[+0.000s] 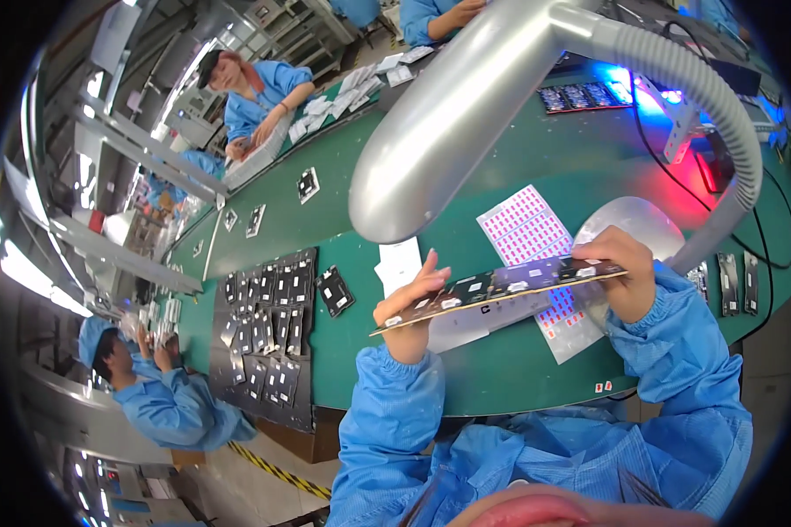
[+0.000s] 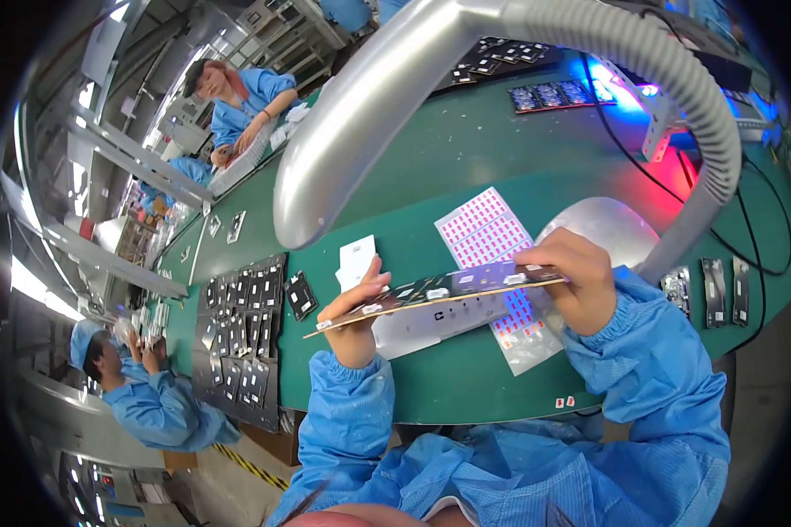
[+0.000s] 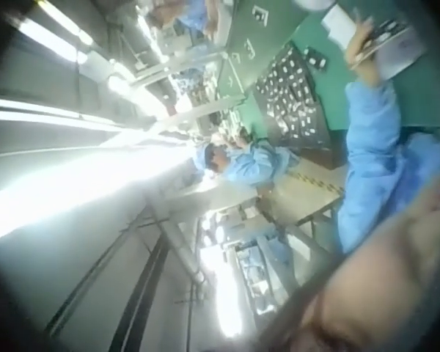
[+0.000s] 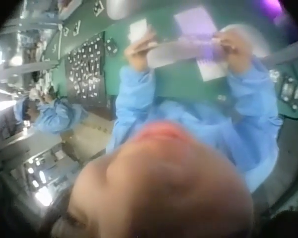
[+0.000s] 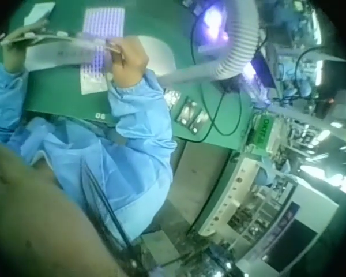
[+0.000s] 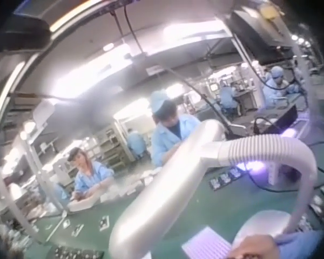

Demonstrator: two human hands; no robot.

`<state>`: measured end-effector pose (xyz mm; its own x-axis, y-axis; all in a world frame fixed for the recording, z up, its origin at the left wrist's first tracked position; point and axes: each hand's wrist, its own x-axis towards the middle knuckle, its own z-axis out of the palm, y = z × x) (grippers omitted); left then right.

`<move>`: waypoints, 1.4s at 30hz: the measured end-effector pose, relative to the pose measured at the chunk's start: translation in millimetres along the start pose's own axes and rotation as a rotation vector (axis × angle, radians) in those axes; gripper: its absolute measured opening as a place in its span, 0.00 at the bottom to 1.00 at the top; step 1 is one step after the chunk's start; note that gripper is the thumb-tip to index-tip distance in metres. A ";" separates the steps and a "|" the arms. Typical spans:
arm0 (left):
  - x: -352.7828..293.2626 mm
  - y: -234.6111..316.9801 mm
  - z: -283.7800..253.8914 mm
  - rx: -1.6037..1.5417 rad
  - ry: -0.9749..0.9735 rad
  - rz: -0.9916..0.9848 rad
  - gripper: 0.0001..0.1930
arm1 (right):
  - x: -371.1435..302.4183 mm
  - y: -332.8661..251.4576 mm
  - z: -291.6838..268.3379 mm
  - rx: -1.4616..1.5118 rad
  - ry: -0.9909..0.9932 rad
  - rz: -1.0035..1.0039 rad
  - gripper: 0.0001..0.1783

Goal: Inspecting circuit boards and applying labels or stickers at a manual assembly station.

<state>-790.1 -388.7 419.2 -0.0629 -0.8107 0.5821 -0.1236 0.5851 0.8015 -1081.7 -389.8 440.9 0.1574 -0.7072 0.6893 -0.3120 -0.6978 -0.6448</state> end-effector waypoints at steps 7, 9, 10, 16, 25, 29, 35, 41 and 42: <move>21.6 26.1 -74.4 -0.115 0.911 -0.094 0.14 | -15.9 -26.2 6.6 -0.151 -0.118 -0.350 0.19; 4.1 42.2 -90.9 -0.076 0.968 -0.082 0.15 | -14.1 -21.4 9.2 -0.114 -0.131 -0.321 0.18; -4.0 47.8 -96.5 -0.034 0.933 -0.064 0.16 | -14.1 -20.1 8.9 -0.079 -0.158 -0.289 0.18; -51.7 78.1 -124.1 0.077 0.954 -0.046 0.19 | -15.9 -11.8 -5.8 0.054 -0.139 -0.075 0.16; -160.8 130.8 -243.1 0.120 0.973 -0.370 0.20 | -21.4 -32.7 13.3 0.109 -0.353 -0.064 0.11; -130.9 132.3 -277.1 0.050 0.984 -0.615 0.29 | -33.7 -32.0 18.3 0.106 -0.250 0.038 0.07; -176.7 99.7 -378.1 0.234 1.122 -0.707 0.28 | -37.9 -27.0 44.3 0.122 -0.220 0.143 0.12; -197.2 30.9 -536.9 1.075 1.121 -0.707 0.30 | -31.4 -40.3 50.1 -0.062 -0.263 0.146 0.11; -189.6 19.5 -545.0 1.059 1.109 -0.686 0.30 | -30.8 -43.8 51.3 -0.125 -0.282 0.117 0.10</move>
<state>-240.9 -211.9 399.1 0.9048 -0.2167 0.3665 -0.4255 -0.4911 0.7602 -1024.8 -343.2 431.0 0.3618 -0.7974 0.4829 -0.4534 -0.6031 -0.6563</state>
